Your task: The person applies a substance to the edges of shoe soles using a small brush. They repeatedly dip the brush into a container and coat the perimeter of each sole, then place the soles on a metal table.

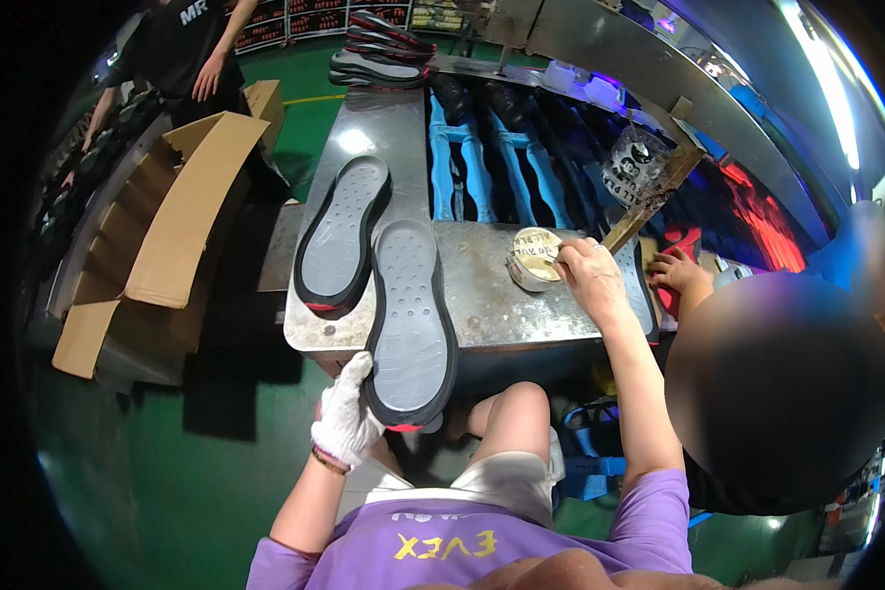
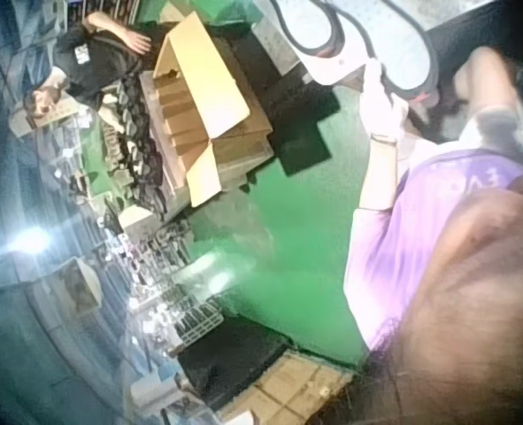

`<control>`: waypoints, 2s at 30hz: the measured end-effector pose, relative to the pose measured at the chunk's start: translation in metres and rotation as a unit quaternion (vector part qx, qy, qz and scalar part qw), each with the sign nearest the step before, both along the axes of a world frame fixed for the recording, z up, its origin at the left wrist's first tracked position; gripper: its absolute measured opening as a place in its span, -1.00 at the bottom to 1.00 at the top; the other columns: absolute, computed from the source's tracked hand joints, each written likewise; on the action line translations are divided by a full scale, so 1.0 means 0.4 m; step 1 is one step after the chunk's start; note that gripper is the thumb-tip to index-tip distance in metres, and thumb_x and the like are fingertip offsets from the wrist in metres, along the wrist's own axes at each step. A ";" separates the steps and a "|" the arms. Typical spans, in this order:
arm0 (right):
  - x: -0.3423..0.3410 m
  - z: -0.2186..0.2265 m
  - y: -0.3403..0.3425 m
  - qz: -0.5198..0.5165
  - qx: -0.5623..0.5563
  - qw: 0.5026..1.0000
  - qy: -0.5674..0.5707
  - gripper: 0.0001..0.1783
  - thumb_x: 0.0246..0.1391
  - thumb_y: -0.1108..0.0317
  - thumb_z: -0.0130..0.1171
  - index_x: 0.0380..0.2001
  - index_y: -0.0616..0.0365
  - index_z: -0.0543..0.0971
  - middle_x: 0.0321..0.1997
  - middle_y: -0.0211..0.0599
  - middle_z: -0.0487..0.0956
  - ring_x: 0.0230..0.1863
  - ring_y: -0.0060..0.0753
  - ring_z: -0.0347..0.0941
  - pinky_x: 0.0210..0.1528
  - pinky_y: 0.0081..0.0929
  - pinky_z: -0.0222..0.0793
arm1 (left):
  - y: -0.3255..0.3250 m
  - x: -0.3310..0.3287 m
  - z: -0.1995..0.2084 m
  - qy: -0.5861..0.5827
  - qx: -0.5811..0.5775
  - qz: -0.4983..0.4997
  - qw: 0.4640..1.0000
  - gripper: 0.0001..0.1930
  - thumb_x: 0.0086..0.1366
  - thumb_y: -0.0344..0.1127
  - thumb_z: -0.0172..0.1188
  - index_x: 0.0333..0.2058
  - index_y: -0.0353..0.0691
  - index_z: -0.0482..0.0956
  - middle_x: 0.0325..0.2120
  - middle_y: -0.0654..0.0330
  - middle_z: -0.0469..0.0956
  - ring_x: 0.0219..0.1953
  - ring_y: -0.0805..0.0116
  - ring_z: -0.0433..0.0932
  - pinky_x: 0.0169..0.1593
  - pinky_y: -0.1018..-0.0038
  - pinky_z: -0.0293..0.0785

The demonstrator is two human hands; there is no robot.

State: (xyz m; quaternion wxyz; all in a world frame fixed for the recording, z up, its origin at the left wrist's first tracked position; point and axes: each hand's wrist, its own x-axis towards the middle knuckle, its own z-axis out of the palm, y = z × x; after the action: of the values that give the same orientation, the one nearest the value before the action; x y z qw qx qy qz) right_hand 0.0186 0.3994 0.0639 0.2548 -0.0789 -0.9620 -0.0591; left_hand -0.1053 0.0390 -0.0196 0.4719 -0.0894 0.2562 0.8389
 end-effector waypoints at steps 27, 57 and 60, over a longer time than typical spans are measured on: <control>0.191 -0.006 -0.584 0.065 -0.394 0.896 0.194 -0.89 -0.04 0.62 0.33 -0.49 0.35 0.57 -0.23 0.01 0.67 -0.22 -0.25 0.65 -0.14 -0.43 0.53 | -0.041 0.183 0.130 0.383 -0.162 0.281 0.865 -0.48 0.31 -0.47 0.26 0.22 -0.30 0.37 0.07 0.12 0.55 0.01 0.32 0.57 0.07 0.40 0.52; 0.140 -0.043 -0.634 0.051 -0.255 0.952 0.163 -0.83 -0.15 0.54 0.41 -0.53 0.24 0.56 -0.30 -0.11 0.62 -0.34 -0.14 0.52 -0.27 -0.31 0.36 | -0.081 0.241 0.100 0.524 -0.377 0.202 0.737 -0.38 0.22 -0.46 0.37 0.21 -0.35 0.29 0.02 0.08 0.53 0.01 0.32 0.54 0.07 0.41 0.49; 0.135 -0.056 -0.628 0.046 -0.277 0.943 0.177 -0.83 -0.15 0.54 0.41 -0.53 0.25 0.56 -0.30 -0.09 0.62 -0.35 -0.12 0.53 -0.29 -0.30 0.38 | -0.063 0.243 0.096 0.398 -0.334 0.227 0.824 -0.44 0.25 -0.37 0.38 0.19 -0.30 0.39 0.00 0.16 0.57 -0.04 0.39 0.56 0.03 0.46 0.50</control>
State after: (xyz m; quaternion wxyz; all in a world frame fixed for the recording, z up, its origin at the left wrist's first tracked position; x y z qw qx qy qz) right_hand 0.0727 0.1481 0.0416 0.3914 -0.1116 -0.8824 0.2361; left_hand -0.0082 0.0137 0.0188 0.0670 0.0442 0.6585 0.7483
